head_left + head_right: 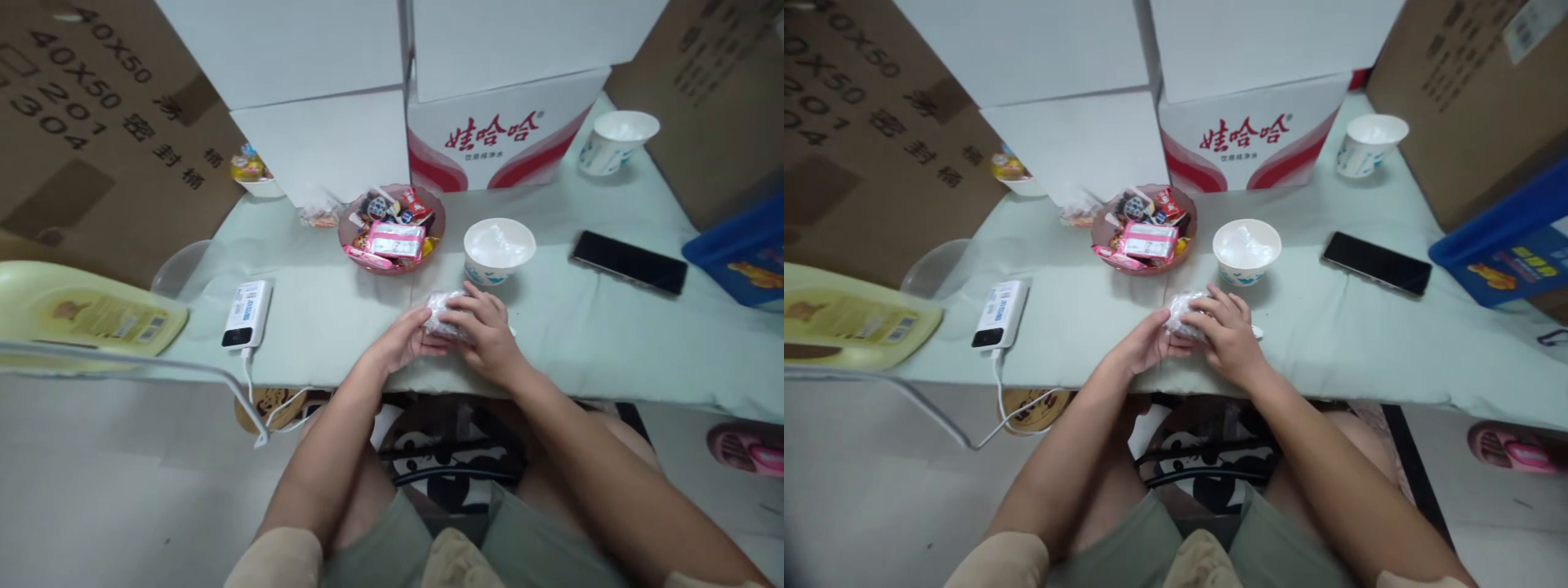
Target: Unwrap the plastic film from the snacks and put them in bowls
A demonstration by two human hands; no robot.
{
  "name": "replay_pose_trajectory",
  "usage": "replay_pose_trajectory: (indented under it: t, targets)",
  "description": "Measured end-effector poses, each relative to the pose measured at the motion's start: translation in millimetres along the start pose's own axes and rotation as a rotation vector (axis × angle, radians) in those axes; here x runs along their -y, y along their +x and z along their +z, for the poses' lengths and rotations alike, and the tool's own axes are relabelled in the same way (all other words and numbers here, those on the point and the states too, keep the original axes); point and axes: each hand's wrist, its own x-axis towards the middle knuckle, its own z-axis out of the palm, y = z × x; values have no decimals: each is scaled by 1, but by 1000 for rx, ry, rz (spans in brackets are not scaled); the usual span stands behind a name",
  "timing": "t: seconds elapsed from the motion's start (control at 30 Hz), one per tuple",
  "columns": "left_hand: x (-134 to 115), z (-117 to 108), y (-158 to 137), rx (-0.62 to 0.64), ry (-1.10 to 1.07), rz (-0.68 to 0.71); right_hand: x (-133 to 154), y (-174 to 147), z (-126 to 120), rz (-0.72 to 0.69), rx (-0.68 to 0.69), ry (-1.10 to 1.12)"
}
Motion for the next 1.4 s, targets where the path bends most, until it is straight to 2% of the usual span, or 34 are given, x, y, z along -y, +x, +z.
replay_pose_trajectory:
  t: [0.17, 0.3, 0.43, 0.53, 0.6, 0.67, 0.83, 0.93, 1.03, 1.1, 1.23, 1.3, 1.4]
  targets:
    - [3, 9, 9, -218, 28, 304, 0, -4, -14, 24, 69, -28]
    - [3, 2, 13, -350, 122, 482, -6, -3, -21, 254, 26, -126]
    - [-2, -11, 7, -357, 179, 581, -12, -2, -19, 386, 150, -272]
    - [-6, -22, -1, -339, 177, 624, -11, -1, -21, 436, 166, -288]
    - [-6, -30, -4, -375, 223, 673, -6, 0, -23, 479, 145, -238]
    - [-5, -35, -5, -430, 314, 717, 0, 2, -25, 532, 127, -82]
    - [2, -39, -4, -451, 535, 738, 22, 6, -14, 691, 185, 684]
    - [4, -36, -3, -420, 624, 737, 31, 9, -5, 752, 194, 874]
    - [4, -32, -2, -396, 661, 754, 32, 10, 0, 741, 195, 880]
    - [3, -28, -3, -386, 611, 760, 31, 9, 1, 707, 222, 846]
    - [-1, -21, -12, -438, 291, 729, 26, 6, -3, 633, 315, 706]
    - [-6, -19, -19, -475, 152, 708, 22, 6, -8, 641, 331, 654]
    - [-13, -18, -28, -459, 59, 673, 10, 7, -17, 690, 229, 546]
